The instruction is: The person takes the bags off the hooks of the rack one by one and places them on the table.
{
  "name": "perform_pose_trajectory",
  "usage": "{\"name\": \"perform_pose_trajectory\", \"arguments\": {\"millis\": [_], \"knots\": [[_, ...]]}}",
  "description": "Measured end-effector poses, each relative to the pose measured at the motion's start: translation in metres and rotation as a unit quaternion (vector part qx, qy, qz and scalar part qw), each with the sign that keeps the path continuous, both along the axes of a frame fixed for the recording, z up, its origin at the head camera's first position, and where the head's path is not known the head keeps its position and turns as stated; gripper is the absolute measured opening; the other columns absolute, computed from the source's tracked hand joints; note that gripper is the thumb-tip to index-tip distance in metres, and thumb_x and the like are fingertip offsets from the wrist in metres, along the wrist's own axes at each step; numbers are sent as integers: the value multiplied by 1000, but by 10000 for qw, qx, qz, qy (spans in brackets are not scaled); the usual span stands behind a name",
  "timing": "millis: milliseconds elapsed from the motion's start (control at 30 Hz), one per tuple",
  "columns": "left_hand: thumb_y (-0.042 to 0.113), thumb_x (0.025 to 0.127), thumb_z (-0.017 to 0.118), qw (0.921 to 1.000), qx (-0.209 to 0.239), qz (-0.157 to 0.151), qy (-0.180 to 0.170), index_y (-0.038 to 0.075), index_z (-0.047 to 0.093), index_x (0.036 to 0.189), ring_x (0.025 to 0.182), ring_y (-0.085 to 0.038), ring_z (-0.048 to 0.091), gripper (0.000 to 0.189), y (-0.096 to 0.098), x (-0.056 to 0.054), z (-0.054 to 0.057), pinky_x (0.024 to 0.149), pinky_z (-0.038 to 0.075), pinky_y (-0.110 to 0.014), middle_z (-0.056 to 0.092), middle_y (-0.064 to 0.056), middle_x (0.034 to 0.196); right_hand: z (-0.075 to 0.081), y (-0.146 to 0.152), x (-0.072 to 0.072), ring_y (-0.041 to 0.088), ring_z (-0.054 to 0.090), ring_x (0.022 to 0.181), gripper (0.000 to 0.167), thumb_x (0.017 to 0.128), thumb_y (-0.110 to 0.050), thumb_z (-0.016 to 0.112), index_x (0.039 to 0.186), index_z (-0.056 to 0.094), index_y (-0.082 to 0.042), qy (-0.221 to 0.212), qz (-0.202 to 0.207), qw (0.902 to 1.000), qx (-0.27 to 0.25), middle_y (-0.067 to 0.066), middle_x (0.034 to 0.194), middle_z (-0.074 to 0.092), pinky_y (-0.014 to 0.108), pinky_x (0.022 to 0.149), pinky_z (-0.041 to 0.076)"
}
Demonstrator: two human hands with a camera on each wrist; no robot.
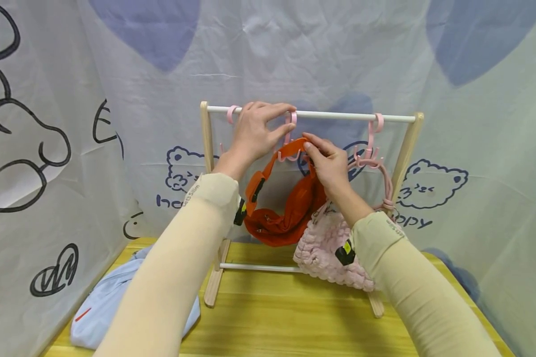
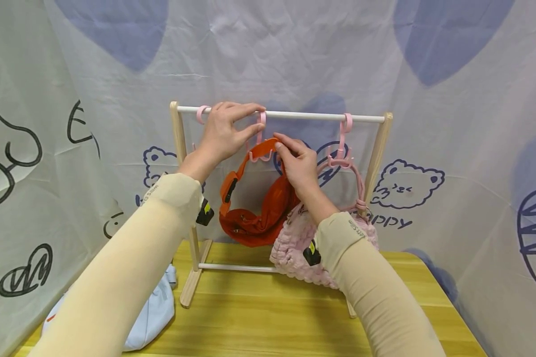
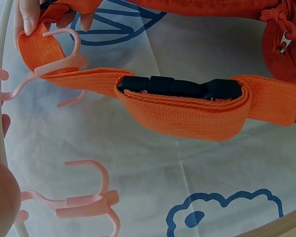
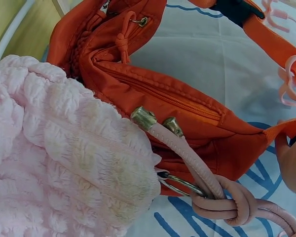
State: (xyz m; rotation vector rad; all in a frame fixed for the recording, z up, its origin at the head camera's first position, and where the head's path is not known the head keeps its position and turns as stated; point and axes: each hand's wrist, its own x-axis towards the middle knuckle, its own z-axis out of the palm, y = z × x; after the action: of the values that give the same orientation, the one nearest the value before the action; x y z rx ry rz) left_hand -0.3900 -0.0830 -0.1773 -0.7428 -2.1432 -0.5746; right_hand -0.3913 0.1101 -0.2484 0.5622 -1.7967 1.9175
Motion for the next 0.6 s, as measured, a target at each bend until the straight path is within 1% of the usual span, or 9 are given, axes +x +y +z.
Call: {"name": "perform_pose_trajectory", "arguments": {"millis": [233, 367, 500, 600], "knots": [[36, 98, 73, 10000, 49, 19, 31, 24, 72, 134, 121, -20, 61, 38, 0, 0, -1, 114, 36, -33, 69, 6, 137, 4, -1, 2, 29, 70, 97, 32, 102, -16, 69, 131, 72, -3, 147, 20, 9999, -12, -2, 102, 67, 33, 88, 62], [36, 98, 74, 9999, 48, -46, 85, 23, 73, 134, 119, -21, 62, 37, 1, -1, -1, 112, 38, -34, 70, 5, 136, 5, 0, 3, 31, 70, 98, 31, 102, -17, 69, 130, 73, -5, 189, -55, 9998, 43, -3, 102, 68, 30, 84, 62], [36, 98, 74, 9999, 75, -72, 60, 23, 74, 133, 119, -21, 62, 37, 1, -1, 0, 112, 37, -33, 70, 6, 135, 5, 0, 5, 29, 72, 98, 31, 101, -18, 70, 130, 74, -7, 161, -122, 9998, 95, -5, 103, 69, 28, 80, 61], [36, 98, 75, 9999, 117, -79, 57, 23, 74, 132, 119, -21, 62, 37, 1, 0, 0, 113, 37, -32, 70, 6, 135, 5, -2, 5, 21, 72, 96, 31, 101, -17, 70, 130, 73, -5, 185, -42, 9998, 44, -6, 103, 69, 29, 83, 61]]}}
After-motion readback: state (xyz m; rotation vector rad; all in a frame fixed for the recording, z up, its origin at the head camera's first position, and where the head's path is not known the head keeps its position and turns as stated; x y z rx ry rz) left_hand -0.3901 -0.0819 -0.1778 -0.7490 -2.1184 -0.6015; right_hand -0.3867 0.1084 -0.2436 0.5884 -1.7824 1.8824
